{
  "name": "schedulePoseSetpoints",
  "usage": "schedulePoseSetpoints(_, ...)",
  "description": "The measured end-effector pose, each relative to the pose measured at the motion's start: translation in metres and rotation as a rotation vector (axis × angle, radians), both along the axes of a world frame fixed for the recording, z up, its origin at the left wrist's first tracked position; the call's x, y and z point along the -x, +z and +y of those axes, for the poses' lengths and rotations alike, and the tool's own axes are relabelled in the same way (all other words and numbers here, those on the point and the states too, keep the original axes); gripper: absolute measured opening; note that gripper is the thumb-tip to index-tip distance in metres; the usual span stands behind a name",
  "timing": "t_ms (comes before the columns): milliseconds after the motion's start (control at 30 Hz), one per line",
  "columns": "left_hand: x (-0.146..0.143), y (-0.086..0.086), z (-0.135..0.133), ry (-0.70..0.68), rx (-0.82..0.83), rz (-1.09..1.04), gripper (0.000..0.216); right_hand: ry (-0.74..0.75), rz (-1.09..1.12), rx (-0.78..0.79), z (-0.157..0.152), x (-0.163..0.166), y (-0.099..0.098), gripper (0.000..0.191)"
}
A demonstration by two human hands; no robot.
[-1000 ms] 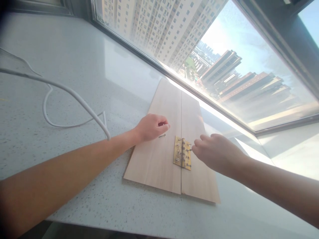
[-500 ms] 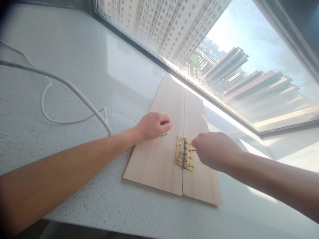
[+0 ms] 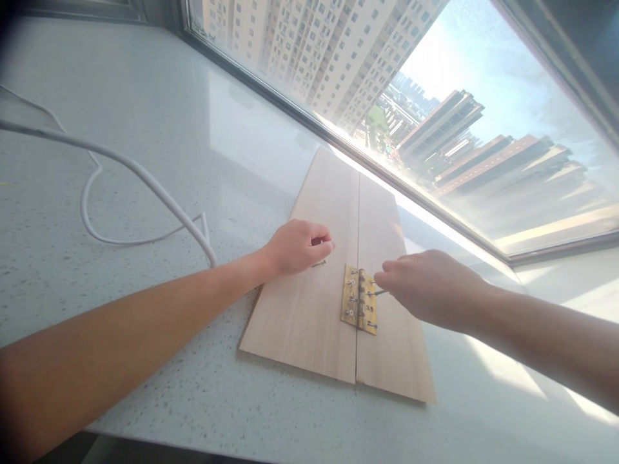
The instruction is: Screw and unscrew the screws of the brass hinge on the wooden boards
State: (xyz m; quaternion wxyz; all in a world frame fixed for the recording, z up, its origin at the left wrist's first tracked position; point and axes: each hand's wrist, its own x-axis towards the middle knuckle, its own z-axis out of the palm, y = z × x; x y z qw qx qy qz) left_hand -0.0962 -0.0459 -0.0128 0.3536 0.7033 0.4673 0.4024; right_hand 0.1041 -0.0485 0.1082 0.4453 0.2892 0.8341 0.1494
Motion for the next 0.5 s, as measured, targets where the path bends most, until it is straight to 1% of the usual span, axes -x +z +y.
schedulePoseSetpoints(67, 0.0, 0.0, 0.0, 0.002, 0.0, 0.005, 0.025, 0.122, -0.018, 0.041, -0.003, -0.005, 0.001, 0.025)
schedulePoseSetpoints(100, 0.0, 0.0, 0.0, 0.001, 0.001, 0.006, 0.025, 0.159, -0.016, 0.059, -0.004, -0.007, 0.0, 0.027)
schedulePoseSetpoints(167, 0.0, -0.001, 0.0, 0.0, 0.003, 0.004, 0.025, 0.186, 0.007, 0.074, -0.005, -0.009, -0.002, 0.028)
schedulePoseSetpoints(300, -0.001, -0.001, 0.0, 0.0, -0.006, -0.004, 0.024, 0.123, -0.018, 0.049, -0.005, -0.006, -0.006, 0.027)
schedulePoseSetpoints(400, -0.001, 0.0, 0.0, 0.0, -0.004, -0.002, 0.024, 0.056, -0.066, 0.03, -0.006, 0.007, -0.007, 0.026)
schedulePoseSetpoints(500, -0.001, 0.0, 0.0, -0.002, 0.002, -0.002, 0.025, -0.013, -0.039, -0.002, -0.009, 0.017, -0.008, 0.023)
